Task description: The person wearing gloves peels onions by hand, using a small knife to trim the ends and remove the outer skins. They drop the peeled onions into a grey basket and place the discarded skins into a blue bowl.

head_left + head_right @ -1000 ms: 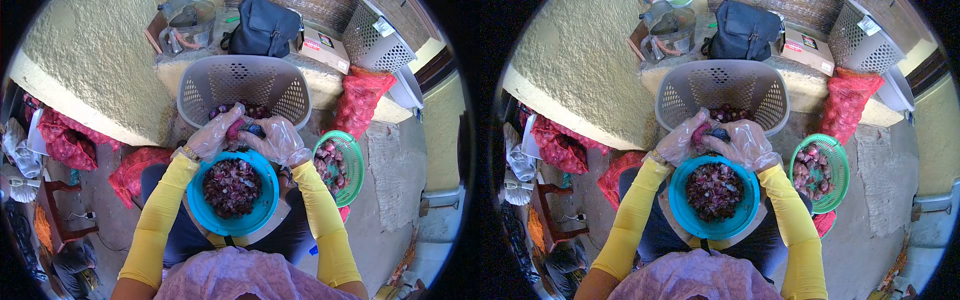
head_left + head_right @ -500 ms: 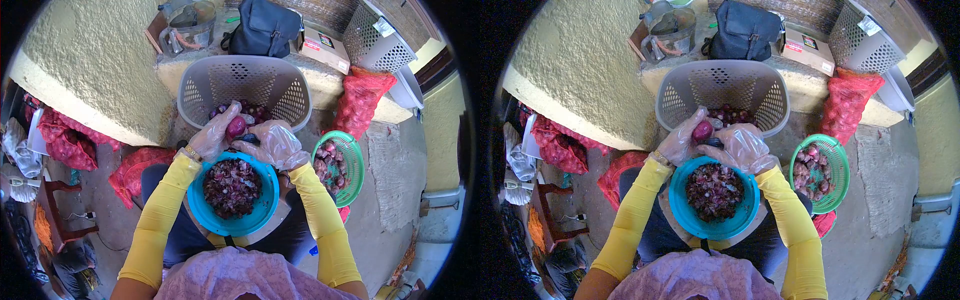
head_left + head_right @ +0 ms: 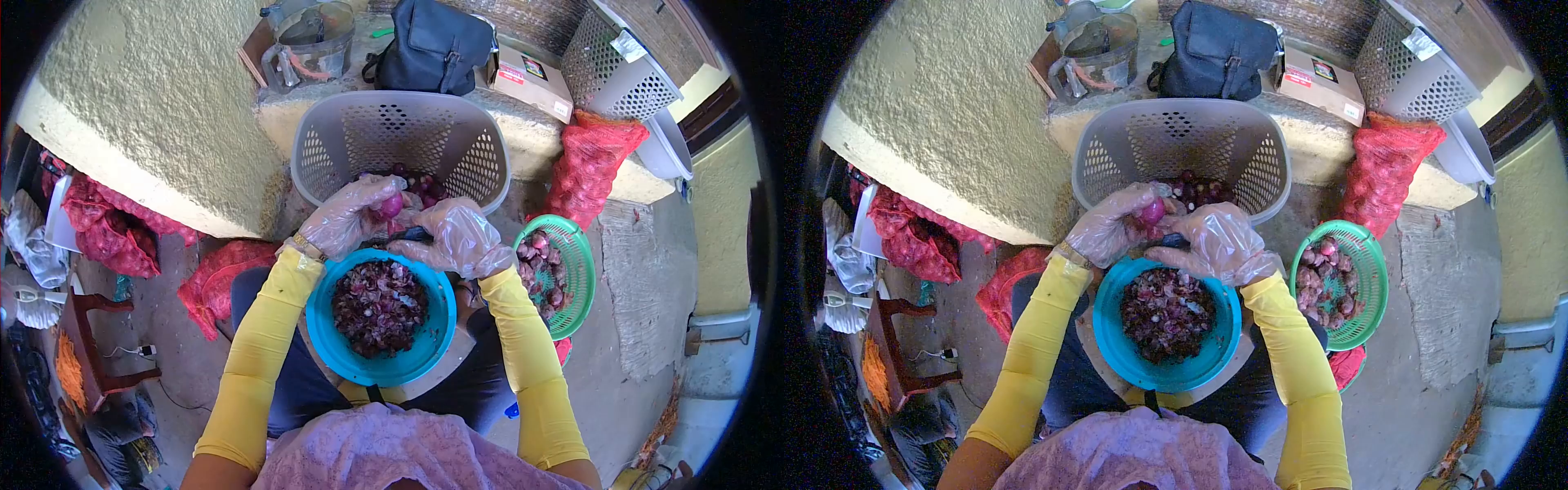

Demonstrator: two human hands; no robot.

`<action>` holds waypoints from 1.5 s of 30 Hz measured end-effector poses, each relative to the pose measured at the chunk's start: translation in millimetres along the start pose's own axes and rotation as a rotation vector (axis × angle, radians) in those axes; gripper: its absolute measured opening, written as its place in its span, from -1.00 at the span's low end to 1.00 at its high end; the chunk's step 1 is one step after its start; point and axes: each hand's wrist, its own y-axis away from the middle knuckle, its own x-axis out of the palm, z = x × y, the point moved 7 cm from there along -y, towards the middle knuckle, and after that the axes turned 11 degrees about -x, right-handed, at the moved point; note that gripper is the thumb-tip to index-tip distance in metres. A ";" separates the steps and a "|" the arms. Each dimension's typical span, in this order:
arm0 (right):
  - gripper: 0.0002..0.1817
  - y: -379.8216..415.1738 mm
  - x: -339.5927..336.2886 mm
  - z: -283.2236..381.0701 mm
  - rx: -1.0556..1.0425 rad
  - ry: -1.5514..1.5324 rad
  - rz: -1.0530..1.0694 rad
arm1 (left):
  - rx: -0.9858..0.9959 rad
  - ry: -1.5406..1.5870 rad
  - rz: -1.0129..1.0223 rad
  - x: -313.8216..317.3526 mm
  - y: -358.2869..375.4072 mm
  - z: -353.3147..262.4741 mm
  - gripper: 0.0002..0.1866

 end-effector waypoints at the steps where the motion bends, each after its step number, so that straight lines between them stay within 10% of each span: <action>1: -0.45 -0.4 1.3 1.1 -0.006 -0.001 0.026 | -0.026 -0.017 0.017 0.7 0.0 0.6 -0.56; 25: -0.57 7.9 -6.2 -24.2 0.191 -0.202 -0.421 | 0.129 0.121 -0.029 -2.6 -0.5 -3.0 -0.58; 34: -0.62 1.7 22.5 -2.8 0.119 -0.480 0.280 | 0.249 0.162 -0.182 -12.9 -1.6 -10.4 -0.51; 45: -0.66 3.3 24.9 -1.6 0.021 -0.426 0.222 | 0.199 0.202 -0.112 -8.2 -2.8 -11.1 -0.47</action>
